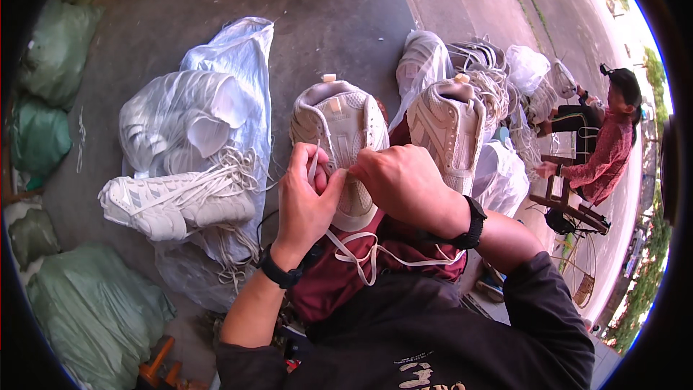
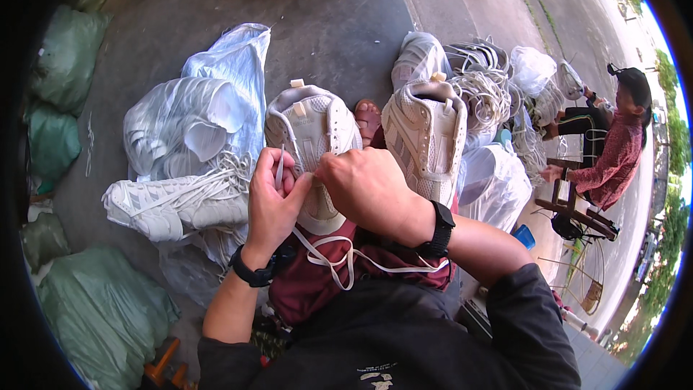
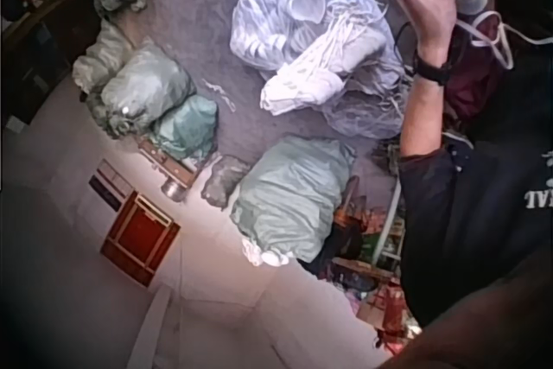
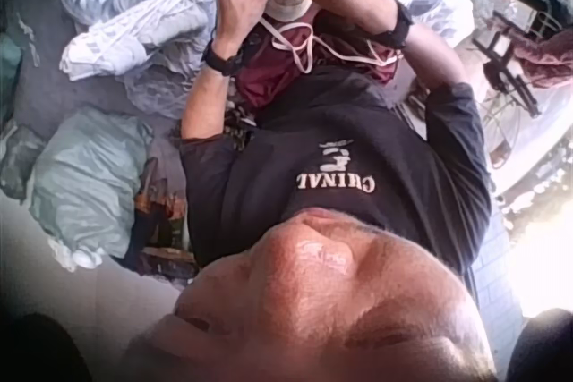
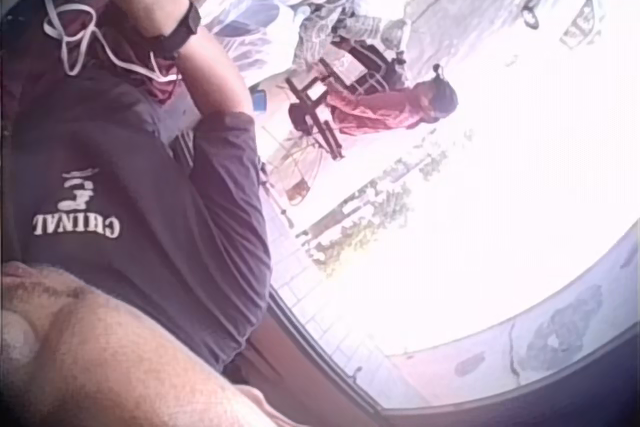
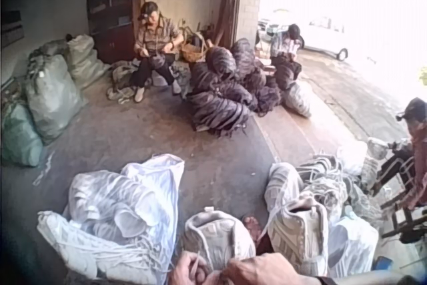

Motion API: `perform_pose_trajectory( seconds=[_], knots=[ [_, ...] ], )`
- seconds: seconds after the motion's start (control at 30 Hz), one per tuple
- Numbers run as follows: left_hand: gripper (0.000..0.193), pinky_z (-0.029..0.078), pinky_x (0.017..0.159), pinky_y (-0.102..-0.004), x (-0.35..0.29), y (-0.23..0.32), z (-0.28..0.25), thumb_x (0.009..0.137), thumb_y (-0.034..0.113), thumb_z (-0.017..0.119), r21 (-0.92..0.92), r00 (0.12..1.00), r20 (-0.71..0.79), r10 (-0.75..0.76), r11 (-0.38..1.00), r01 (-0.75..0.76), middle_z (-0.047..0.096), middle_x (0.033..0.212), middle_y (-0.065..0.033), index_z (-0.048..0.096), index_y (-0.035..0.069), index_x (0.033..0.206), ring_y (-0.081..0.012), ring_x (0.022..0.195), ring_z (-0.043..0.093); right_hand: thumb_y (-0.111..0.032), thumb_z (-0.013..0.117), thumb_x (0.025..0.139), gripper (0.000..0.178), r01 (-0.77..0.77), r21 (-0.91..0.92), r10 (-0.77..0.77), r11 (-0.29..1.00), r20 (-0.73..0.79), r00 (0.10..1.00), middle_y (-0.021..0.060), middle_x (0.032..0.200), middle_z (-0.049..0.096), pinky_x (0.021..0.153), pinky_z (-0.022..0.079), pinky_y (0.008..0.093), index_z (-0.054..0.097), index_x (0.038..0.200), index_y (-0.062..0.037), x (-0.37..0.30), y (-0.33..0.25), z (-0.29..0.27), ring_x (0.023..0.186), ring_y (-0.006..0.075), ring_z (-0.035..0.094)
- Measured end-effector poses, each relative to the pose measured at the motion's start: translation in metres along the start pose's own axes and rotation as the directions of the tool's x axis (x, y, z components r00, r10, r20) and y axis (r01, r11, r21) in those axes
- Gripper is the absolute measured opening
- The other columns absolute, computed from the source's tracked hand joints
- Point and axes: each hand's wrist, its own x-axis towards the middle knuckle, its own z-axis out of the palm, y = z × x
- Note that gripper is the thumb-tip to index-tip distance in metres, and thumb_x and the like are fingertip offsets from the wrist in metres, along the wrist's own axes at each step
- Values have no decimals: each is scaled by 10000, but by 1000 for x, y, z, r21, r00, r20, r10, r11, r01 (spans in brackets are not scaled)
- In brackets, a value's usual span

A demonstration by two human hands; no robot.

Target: Sort and inspect white shoe soles and tongues, then thread laces through components.

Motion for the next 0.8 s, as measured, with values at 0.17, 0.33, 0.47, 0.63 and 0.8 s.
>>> perform_pose_trajectory(
  seconds=[0.17,0.33,0.47,0.63,0.8],
  knots=[
    [300,369,563,-235,-10,-17,-4,797,27,676,-213,994,85,64,976,-45,393,683,10,454,19,999,-68,608,368,-170,606,832,186,55,74,-56,996,7,998,163,580,601,478,493,416,588,716,-26,-9,-3,-8,547,333,639],
    [379,365,646,-171,-19,-13,-1,824,29,685,-244,986,157,49,970,-9,357,806,24,410,44,1084,-42,704,348,-146,596,815,155,26,-18,-24,999,126,992,160,585,588,491,484,417,559,732,-19,-8,-13,-10,570,332,631],
    [373,372,634,-173,-29,-12,0,839,44,680,-227,992,125,23,974,6,374,788,23,446,25,1129,-45,694,361,-170,581,849,193,-8,-25,12,1000,146,989,154,598,584,515,480,425,536,731,-25,-11,-21,-10,602,337,626],
    [297,427,597,-291,-41,-3,-1,849,81,653,131,958,56,281,949,-286,507,759,-53,586,10,1129,-148,649,480,-170,597,859,177,-15,93,14,996,19,1000,171,686,615,557,505,425,540,796,-15,-29,1,-17,645,347,642],
    [352,477,620,-386,-49,2,-4,834,87,655,429,903,95,418,802,-417,543,759,-94,601,48,1179,-251,668,582,-158,651,844,588,59,166,5,984,-365,931,300,1315,445,974,430,418,371,1332,12,-31,6,-16,1211,405,480]
  ],
)
